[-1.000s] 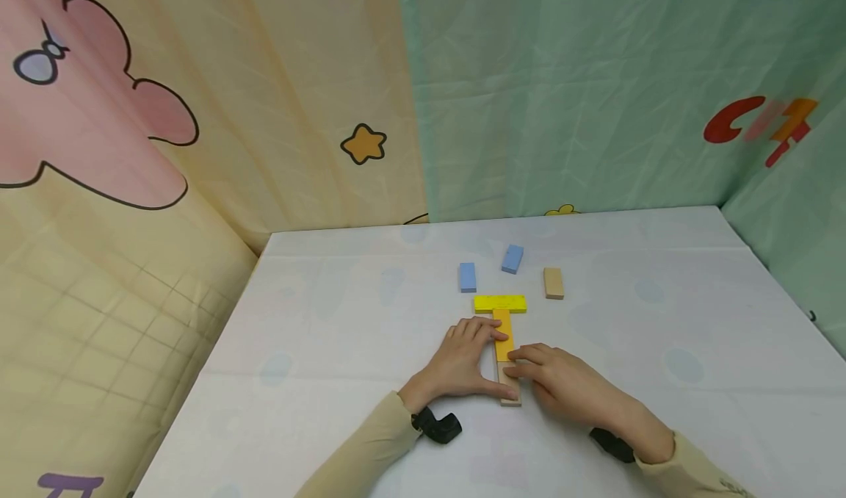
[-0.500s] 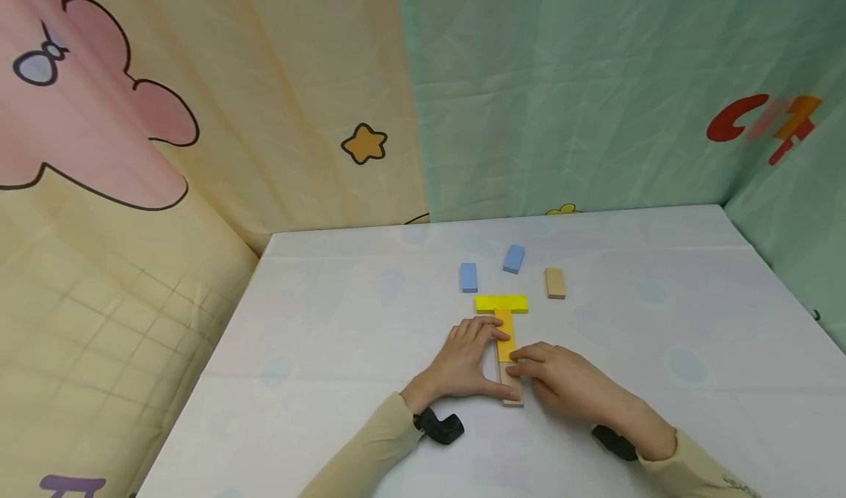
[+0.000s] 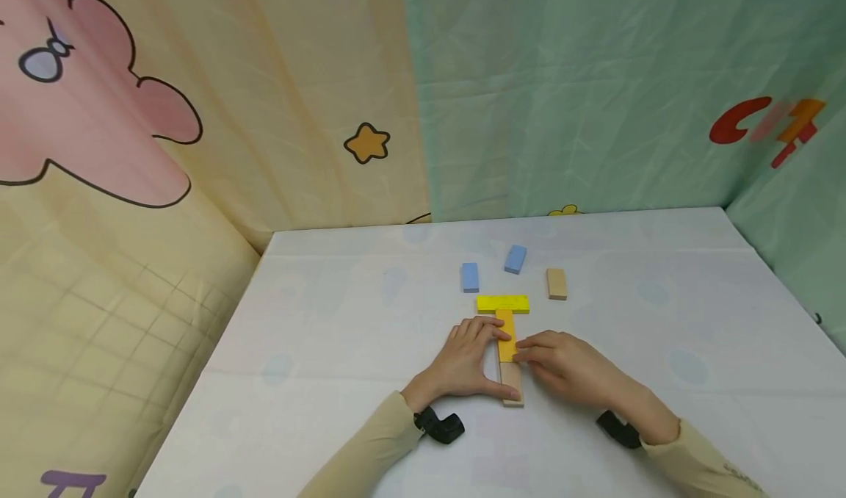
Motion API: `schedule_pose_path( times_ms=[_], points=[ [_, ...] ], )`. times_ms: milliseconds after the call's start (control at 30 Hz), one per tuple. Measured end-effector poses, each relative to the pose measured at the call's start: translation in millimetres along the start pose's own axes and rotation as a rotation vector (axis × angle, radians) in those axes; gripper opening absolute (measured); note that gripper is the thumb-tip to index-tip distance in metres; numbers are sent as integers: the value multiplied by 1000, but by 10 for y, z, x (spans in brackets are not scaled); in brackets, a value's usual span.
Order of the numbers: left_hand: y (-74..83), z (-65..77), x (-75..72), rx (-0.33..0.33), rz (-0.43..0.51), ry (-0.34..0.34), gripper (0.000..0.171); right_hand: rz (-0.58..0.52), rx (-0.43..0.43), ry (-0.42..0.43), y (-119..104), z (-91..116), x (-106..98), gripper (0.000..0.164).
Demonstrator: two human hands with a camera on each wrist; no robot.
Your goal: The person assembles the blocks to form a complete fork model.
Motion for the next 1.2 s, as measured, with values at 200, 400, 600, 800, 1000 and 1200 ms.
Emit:
schedule_pose_path(
  times_ms=[200,400,600,800,1000,1200],
  points=[
    [-3,-5,8,-6,-1,-2,84,34,59,113,100,-16,-92,24],
    [1,-6,7,-3,-11,-2,83,63,113,187,230,-33,-137,29],
    [-4,-10,19,-9,-4,-16,83,70,189,247,356,-47,-172,33],
    [-10,-11,26,-13,2,-25,83,45,295,272,452,-69,-231,39],
    [-10,-14,28,-4,-1,-17,83,-37,393,304,550,-87,-283,39],
    [-23,-11,26,-5,-5,-14,84,-59,466,291,645,-121,-287,41]
  ],
)
Point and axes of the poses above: each hand's wrist, its own z-axis away from the middle knuckle, its own x-axis out of the palm, y = z × x, the point moved 3 cm from there along -z, towards the middle knuckle, and after that the axes turned 3 degrees about x, right-handed, at the moved point
